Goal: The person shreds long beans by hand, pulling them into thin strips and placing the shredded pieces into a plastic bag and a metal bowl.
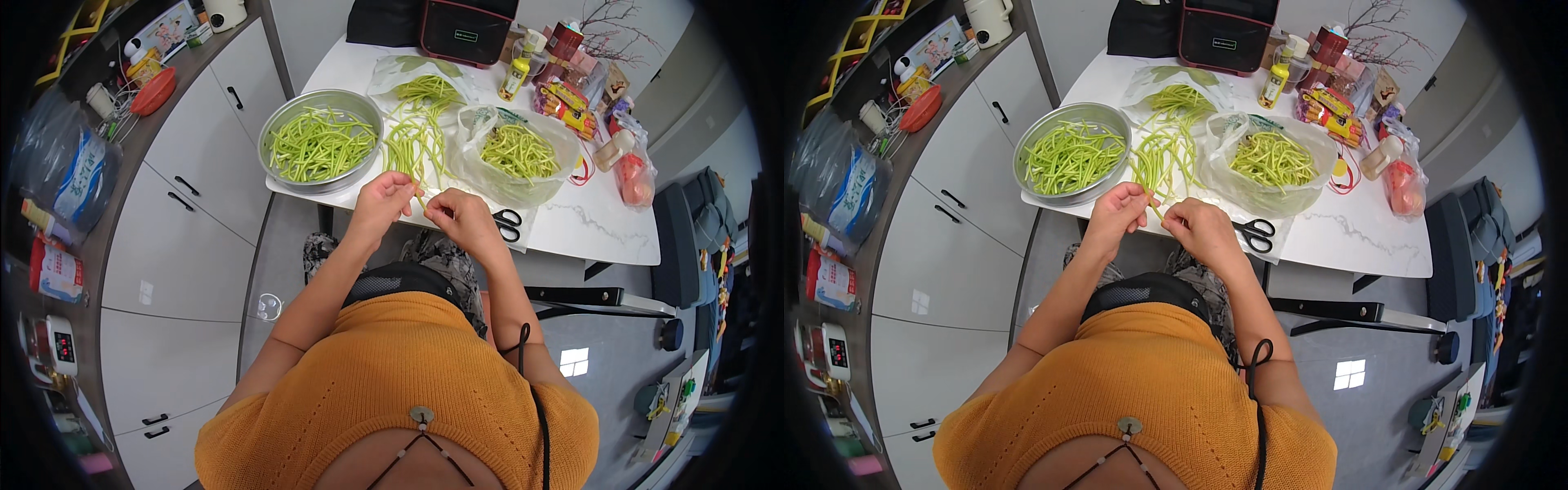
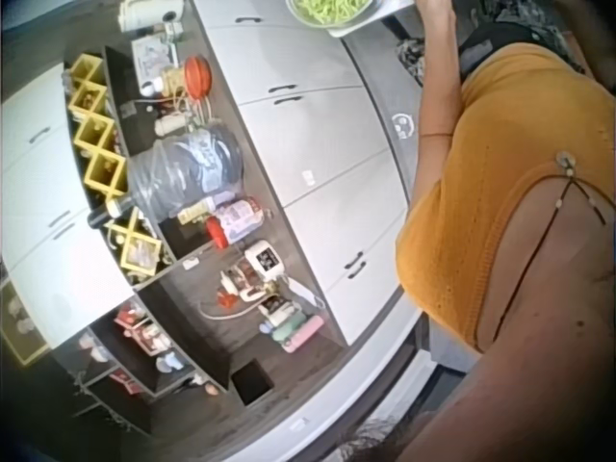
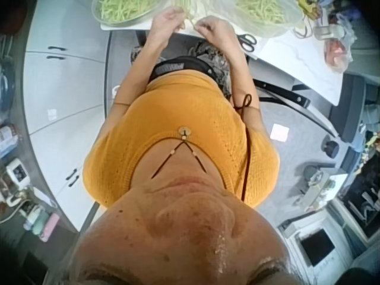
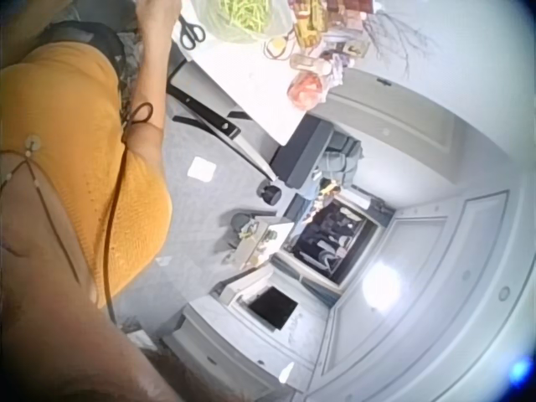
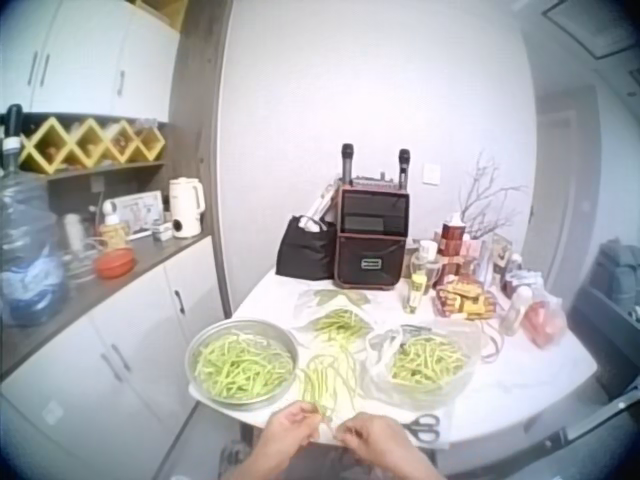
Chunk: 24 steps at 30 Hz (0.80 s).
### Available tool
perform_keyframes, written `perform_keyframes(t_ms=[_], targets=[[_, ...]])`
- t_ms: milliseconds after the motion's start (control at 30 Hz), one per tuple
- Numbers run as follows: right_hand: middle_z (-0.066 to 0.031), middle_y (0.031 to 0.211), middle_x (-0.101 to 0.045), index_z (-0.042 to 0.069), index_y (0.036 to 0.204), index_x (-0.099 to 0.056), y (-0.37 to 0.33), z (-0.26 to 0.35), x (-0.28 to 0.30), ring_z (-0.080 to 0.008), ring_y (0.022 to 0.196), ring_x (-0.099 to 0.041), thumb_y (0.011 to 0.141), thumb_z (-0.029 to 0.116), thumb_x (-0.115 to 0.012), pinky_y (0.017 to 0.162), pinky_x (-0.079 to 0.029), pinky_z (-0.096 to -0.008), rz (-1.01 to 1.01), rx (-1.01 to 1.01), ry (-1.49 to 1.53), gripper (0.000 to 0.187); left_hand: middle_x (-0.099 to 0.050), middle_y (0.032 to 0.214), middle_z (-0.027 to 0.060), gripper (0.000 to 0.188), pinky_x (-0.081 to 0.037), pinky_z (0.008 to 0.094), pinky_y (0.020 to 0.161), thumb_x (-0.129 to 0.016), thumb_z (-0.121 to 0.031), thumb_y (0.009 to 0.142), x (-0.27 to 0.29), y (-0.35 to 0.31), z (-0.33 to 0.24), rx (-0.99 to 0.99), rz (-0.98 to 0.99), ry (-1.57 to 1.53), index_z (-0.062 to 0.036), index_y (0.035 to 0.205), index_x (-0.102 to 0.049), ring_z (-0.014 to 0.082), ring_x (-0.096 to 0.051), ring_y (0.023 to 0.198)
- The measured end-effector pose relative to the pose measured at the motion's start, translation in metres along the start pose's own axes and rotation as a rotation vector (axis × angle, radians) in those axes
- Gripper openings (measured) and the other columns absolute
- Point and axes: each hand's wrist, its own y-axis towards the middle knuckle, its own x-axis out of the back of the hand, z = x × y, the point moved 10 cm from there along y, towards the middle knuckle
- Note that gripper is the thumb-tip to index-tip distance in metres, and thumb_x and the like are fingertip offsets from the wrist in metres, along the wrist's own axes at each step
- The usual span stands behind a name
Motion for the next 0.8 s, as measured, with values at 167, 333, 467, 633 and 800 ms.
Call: perform_keyframes(t_ms=[167, 333, 467, 633, 800], targets=[[-0.0108, 0.071, -0.059, 0.001, 0.08, -0.063, -0.002, -0.001, -0.004, -0.0214, 0.059, -0.055, 0.075, 0.012, -0.063, 0.055, -0.042, -0.0291, 0.044, 0.08, 0.008, 0.012, -0.06, 0.079, 0.0025, 0.011, -0.033, 0.015, 0.047, -0.057, -0.012, 0.085, 0.004, 0.002, -0.013, -0.088, -0.032, 0.057, -0.0023, 0.09, -0.054, 0.0033, -0.046, 0.055], [-0.0089, 0.07, -0.058, 0.002, 0.08, -0.063, -0.007, -0.003, 0.01, -0.019, 0.06, -0.054, 0.076, 0.012, -0.062, 0.056, -0.042, -0.0276, -0.058, 0.027, 0.233, 0.011, -0.056, 0.071, 0.0009, 0.01, -0.033, 0.0157, 0.046, -0.058, -0.012, 0.084, 0.022, 0.005, -0.007, -0.07, -0.101, 0.038, -0.0033, 0.086, -0.054, 0.0035, -0.045, 0.055], [-0.0013, 0.068, -0.055, 0.0, 0.083, -0.062, -0.006, -0.019, 0.02, -0.0082, 0.061, -0.048, 0.08, 0.011, -0.061, 0.055, -0.038, -0.0205, -0.197, 0.009, 0.479, 0.011, -0.055, 0.069, 0.0005, 0.009, -0.034, 0.0161, 0.047, -0.06, -0.012, 0.083, 0.015, 0.002, 0.005, 0.036, -0.031, -0.078, -0.0042, 0.083, -0.055, 0.0036, -0.046, 0.055], [0.0031, 0.066, -0.053, 0.0, 0.089, -0.061, -0.007, -0.04, 0.018, -0.0026, 0.056, -0.045, 0.084, 0.012, -0.059, 0.05, -0.034, -0.0165, -0.274, -0.102, 0.841, 0.013, -0.058, 0.071, 0.0022, 0.01, -0.037, 0.0155, 0.053, -0.062, -0.013, 0.081, -0.013, -0.011, 0.018, 0.09, 0.1, -0.026, -0.0039, 0.081, -0.057, 0.0048, -0.048, 0.058], [0.0027, 0.064, -0.052, 0.0, 0.09, -0.06, -0.009, -0.046, 0.018, -0.002, 0.054, -0.043, 0.085, 0.013, -0.059, 0.047, -0.032, -0.0166, -0.365, -0.101, 0.9, 0.014, -0.058, 0.073, 0.0035, 0.01, -0.041, 0.0173, 0.057, -0.061, -0.011, 0.082, -0.036, -0.017, 0.021, 0.057, 0.215, 0.044, -0.0011, 0.083, -0.059, 0.0066, -0.05, 0.062]])
